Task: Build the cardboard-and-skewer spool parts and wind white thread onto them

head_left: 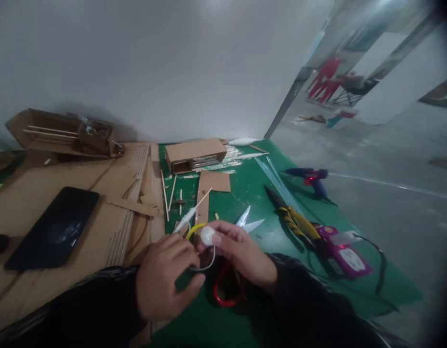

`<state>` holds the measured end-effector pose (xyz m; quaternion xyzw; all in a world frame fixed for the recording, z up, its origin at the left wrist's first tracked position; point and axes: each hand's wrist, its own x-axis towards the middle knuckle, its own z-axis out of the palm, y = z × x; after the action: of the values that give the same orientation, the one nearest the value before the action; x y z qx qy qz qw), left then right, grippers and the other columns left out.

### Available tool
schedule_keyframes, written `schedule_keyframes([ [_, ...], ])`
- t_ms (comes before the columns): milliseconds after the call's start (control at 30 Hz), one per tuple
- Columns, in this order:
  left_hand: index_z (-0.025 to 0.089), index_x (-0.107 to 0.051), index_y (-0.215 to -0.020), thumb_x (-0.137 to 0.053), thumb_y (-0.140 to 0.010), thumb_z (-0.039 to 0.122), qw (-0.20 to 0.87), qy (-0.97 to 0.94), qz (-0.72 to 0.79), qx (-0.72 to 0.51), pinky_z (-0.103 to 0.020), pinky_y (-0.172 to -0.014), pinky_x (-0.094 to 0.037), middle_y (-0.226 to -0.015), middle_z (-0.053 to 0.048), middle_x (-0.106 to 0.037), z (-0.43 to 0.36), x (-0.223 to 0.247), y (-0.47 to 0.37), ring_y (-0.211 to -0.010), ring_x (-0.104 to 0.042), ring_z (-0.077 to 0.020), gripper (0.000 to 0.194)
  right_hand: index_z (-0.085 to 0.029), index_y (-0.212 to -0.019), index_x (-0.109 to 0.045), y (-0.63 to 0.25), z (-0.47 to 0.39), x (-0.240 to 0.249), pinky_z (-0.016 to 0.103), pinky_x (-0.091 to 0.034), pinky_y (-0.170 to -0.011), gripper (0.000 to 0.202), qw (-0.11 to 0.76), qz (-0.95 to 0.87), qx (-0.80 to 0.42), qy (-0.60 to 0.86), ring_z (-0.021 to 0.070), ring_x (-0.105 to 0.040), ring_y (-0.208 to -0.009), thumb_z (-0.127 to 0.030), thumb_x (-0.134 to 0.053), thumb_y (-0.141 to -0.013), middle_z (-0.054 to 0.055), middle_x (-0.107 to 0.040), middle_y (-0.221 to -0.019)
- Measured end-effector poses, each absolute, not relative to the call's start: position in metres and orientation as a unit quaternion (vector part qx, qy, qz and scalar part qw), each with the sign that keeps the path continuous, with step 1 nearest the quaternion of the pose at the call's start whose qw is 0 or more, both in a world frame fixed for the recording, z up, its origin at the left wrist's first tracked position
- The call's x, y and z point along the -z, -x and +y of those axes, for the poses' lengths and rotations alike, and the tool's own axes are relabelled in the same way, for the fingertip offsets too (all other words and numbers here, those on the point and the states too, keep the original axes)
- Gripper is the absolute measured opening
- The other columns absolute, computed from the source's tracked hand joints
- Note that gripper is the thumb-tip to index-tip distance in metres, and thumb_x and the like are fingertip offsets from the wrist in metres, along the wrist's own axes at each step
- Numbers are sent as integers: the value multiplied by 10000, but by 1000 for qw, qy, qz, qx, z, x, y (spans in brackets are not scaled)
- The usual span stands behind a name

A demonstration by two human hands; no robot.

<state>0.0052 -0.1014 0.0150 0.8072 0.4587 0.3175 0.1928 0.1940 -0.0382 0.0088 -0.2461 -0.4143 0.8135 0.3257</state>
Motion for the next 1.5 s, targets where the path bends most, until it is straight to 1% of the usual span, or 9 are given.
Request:
schedule_keyframes([
  [133,189,-547,-979,-647,-805,360,200,-719,555,-367,-372,-771,-464,-946,-60,-637,-98,-18,-4,-889,-592,-234,264,-161,-1041,-662,-192,-44,-11,229,-493,-741,211,328,-480,-773,252,105,-626,-782,-248,-697,-852,33,-683,-904],
  [267,282,-573,-1148,-672,-826,321,219,-734,530,-364,-341,-919,-458,-1124,-7,-680,-95,-16,-2,-1052,-615,-205,339,-190,-1083,-646,-191,-46,-7,235,-507,-724,247,315,-491,-780,228,93,-613,-751,-244,-700,-847,12,-650,-924],
  [567,282,-591,-1089,-624,-867,359,325,-663,568,-364,-319,-913,-505,-1200,-9,-687,-93,-9,0,-1081,-650,-194,238,-152,-1182,-541,-195,-45,-5,247,-474,-707,403,284,-507,-774,251,96,-577,-696,-287,-707,-840,-32,-573,-740],
  [700,265,-580,-1088,-610,-877,374,290,-667,582,-364,-310,-828,-526,-1063,-11,-713,-89,-7,8,-971,-670,-187,239,-142,-926,-615,-199,-46,-18,202,-410,-604,167,239,-611,-691,302,72,-490,-616,-308,-617,-901,-33,-536,-718],
  [767,258,-604,-1085,-631,-867,374,236,-697,581,-347,-319,-812,-518,-1026,-12,-720,-86,-7,12,-915,-674,-188,249,-138,-820,-635,-201,-46,-27,204,-403,-602,185,229,-678,-624,314,80,-496,-626,-282,-580,-923,-16,-568,-725],
  [900,215,-643,-1049,-655,-861,321,196,-761,518,-336,-318,-849,-497,-1038,-39,-727,-81,-3,12,-948,-667,-197,216,-131,-840,-673,-204,-45,-40,221,-430,-669,175,257,-767,-518,279,108,-550,-684,-222,-554,-930,20,-637,-750],
  [1167,208,-647,-937,-667,-829,195,299,-797,452,-267,-283,-766,-485,-892,-11,-712,-94,-9,-6,-858,-651,-187,110,-143,-850,-672,-201,-47,-41,210,-431,-702,134,342,-813,-404,243,111,-592,-714,-134,-553,-911,29,-670,-766],
  [1333,225,-557,-1079,-683,-818,388,357,-730,514,-275,-285,-828,-491,-1029,-14,-697,-104,-8,-7,-950,-658,-186,332,-158,-866,-691,-200,-45,-36,230,-433,-719,118,352,-788,-409,298,119,-613,-735,-154,-579,-904,29,-695,-797],
  [1500,240,-621,-1070,-609,-873,391,323,-753,499,-282,-317,-857,-481,-1053,-42,-689,-99,-14,-3,-990,-636,-214,248,-153,-812,-674,-203,-44,-39,238,-446,-673,120,361,-715,-545,247,118,-572,-715,-211,-606,-891,33,-635,-798],
])
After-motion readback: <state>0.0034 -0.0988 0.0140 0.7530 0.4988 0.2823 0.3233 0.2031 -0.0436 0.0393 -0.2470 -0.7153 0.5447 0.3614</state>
